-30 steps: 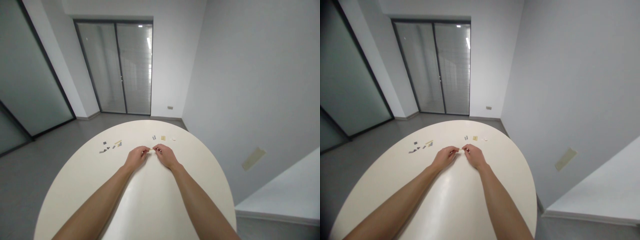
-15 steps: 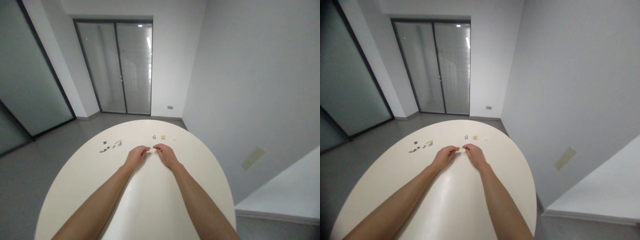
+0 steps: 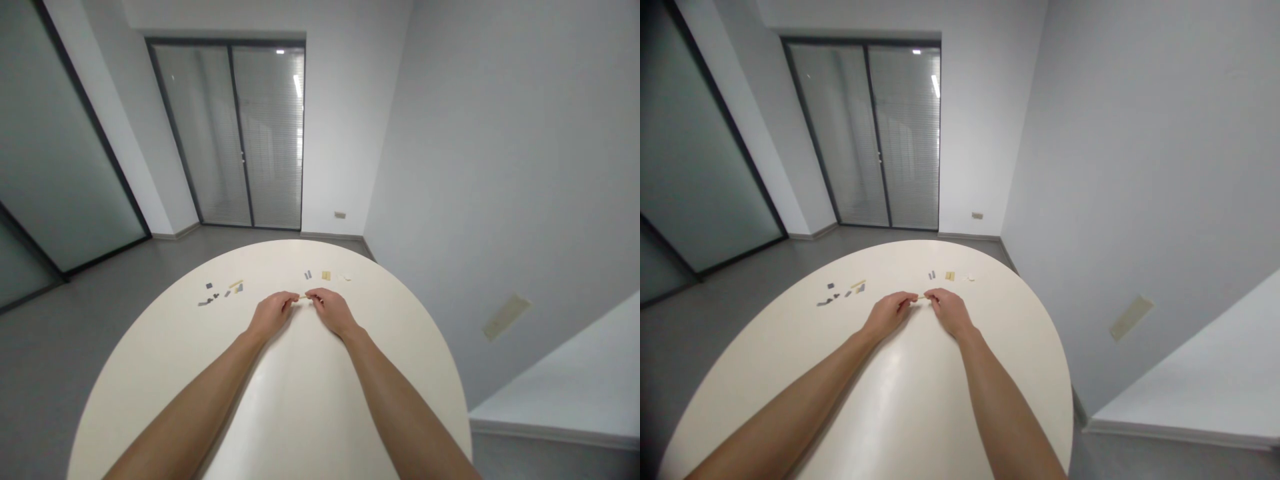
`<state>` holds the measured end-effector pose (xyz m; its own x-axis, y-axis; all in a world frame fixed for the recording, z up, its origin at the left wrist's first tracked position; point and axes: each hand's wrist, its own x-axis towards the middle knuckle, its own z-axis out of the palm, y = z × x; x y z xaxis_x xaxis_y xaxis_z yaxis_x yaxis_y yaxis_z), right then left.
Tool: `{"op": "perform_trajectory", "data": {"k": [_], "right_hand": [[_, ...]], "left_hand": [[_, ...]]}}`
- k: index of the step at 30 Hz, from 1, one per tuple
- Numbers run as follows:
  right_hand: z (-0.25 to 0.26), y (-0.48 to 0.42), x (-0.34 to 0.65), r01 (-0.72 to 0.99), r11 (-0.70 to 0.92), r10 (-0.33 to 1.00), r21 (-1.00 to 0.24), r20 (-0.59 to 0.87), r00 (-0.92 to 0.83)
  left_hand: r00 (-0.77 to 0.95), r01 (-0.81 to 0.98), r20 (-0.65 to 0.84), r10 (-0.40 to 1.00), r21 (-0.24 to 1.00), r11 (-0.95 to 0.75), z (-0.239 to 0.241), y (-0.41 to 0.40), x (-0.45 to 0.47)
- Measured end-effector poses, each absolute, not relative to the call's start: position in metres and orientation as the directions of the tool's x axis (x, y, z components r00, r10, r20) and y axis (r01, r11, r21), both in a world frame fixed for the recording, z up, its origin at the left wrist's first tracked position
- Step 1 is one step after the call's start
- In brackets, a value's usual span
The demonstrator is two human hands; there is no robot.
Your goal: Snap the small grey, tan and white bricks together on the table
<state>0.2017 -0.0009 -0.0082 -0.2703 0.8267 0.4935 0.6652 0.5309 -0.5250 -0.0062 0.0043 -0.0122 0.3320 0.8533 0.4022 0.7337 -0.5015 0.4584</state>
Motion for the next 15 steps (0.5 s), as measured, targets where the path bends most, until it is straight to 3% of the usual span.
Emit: {"op": "perform_trajectory", "data": {"k": [15], "right_hand": [[-0.0091, -0.0019, 0.2022, 0.653, 0.543, 0.824, -0.528, 0.483, -0.294]], "left_hand": [[0.307, 0.732, 0.380, 0.873, 0.492, -0.471, -0.0071, 0.0002, -0.0052]]}}
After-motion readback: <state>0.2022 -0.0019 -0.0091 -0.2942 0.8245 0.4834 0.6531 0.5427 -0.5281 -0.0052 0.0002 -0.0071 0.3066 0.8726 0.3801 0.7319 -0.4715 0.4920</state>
